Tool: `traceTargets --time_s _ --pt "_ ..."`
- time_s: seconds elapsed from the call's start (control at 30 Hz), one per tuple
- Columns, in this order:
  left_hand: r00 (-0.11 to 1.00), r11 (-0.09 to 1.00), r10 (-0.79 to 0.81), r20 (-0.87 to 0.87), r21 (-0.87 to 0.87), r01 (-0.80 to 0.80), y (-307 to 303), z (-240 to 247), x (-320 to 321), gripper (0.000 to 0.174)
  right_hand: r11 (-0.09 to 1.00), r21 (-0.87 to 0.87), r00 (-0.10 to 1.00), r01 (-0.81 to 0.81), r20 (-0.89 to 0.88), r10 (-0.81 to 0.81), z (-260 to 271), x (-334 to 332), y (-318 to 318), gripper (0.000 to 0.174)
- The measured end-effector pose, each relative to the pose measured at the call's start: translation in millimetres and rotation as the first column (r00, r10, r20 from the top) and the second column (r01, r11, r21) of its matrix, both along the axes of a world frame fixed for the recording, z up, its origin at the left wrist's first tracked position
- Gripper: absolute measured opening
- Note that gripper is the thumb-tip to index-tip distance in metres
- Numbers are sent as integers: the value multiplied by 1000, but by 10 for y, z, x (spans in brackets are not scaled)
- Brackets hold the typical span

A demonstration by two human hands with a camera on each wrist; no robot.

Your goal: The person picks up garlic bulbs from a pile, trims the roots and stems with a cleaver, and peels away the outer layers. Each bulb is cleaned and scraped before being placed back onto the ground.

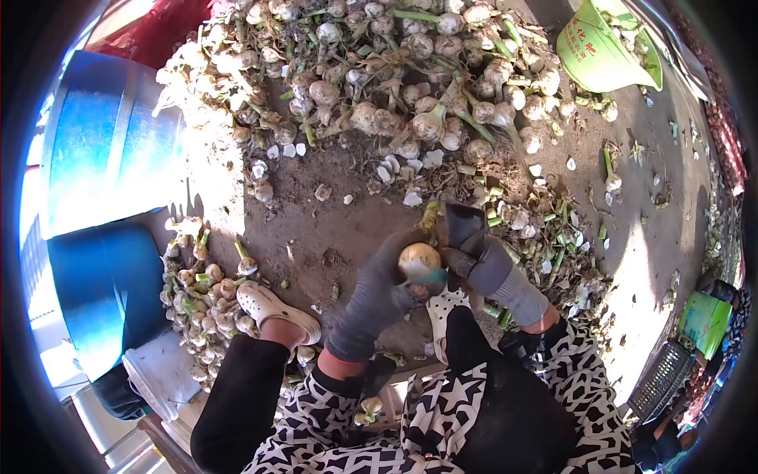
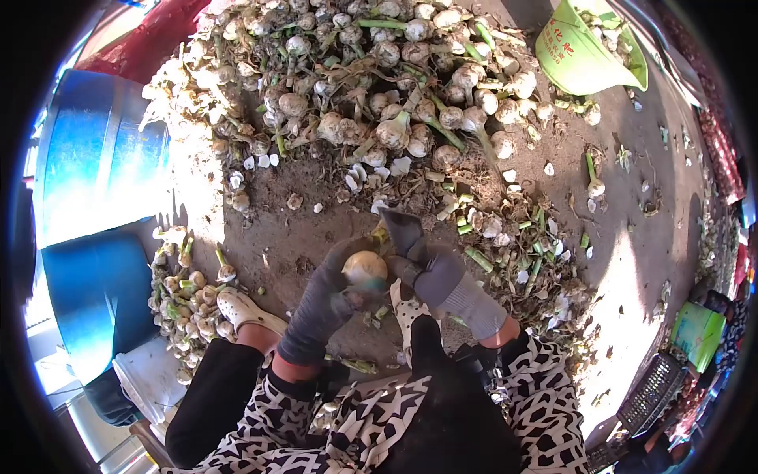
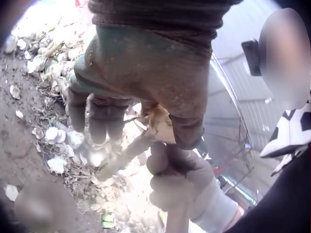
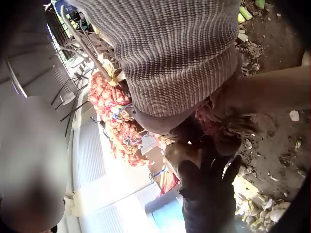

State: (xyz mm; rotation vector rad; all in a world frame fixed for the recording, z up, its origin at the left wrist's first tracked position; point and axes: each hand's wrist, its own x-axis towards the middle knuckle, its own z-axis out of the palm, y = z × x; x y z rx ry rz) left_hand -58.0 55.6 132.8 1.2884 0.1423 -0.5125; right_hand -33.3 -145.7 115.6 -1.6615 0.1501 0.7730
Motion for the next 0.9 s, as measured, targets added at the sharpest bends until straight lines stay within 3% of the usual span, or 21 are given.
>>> traceTargets --time_s 0.03,0.1,0.13,0.17,0.2,0.23,0.27,0.33,0.37,0.4,0.43,0.47,0.5,0.53,0.57,0.67,0.7,0.77,0.83,0.87,0.9 --pt "1000 1000 -5 8 -8 5 -17 -27 -40 72 1000 -8 1000 5 8 -5 24 -14 12 21" --pt "984 986 169 -48 12 -169 -99 -57 -80 55 994 -45 897 96 437 -67 73 -33 -27 18" --pt "997 997 73 -20 -32 -74 -50 -34 -67 41 994 -77 859 74 512 -24 -44 -18 -111 18" --pt "998 997 68 -17 -43 -69 -41 45 -65 41 993 -88 856 79 516 -22 -261 -17 -156 18" --pt "996 998 26 83 -63 -21 -27 163 -64 37 895 -417 894 -161 324 311 -526 -23 -173 20" --pt "982 997 -12 187 -77 27 25 230 -58 33 648 -643 832 -408 31 554 -681 4 -201 23" --pt "940 997 -46 338 -39 63 202 203 -29 29 649 -650 834 -397 40 550 -734 77 -255 23" --pt "964 952 76 256 268 -146 700 510 -33 29 687 -693 884 -221 155 440 -861 241 -380 25" --pt "972 763 204 115 604 -231 1025 566 -111 24 700 -703 839 -126 301 453 -899 389 -434 24" --pt "994 430 97 55 898 -91 1529 505 -231 22 632 -775 774 -15 391 498 -921 544 -449 22" --pt "999 1 28 -30 1000 30 1942 415 -352 22 534 -844 759 -55 312 571 -879 802 -425 21" --pt "997 -194 26 -67 979 70 2109 445 -463 23 399 -915 748 -56 226 624 -981 1030 -365 20" --pt "994 -379 36 -100 919 107 2137 509 -490 25 404 -913 743 -53 233 627 -1175 1228 -325 20" --pt "1000 -404 9 -10 915 13 2104 458 -486 25 307 -942 786 -136 86 612 -1356 1412 -258 22" --pt "998 -243 13 65 968 -60 2102 329 -472 26 209 -951 812 -227 -66 580 -1444 1502 -204 24" --pt "938 180 -231 261 958 -222 1415 14 -131 50 253 -947 694 -198 47 719 -1048 1423 -237 25" --pt "939 322 -247 240 934 -154 1157 -106 -24 66 244 -950 685 -195 46 727 -854 1339 -228 25" --pt "840 339 -409 356 914 -222 576 -259 179 88 894 -391 953 -219 110 282 -496 999 -207 37" --pt "753 519 -462 468 831 -199 125 -442 309 94 919 -65 921 -389 -60 385 -271 720 -181 28" --pt "727 641 -446 521 753 -146 -1 -563 298 93 923 -56 923 -380 -78 376 -258 532 -162 28" --pt "729 644 -452 515 753 -133 -78 -612 255 93 964 183 975 -194 -71 209 -236 368 -154 24"
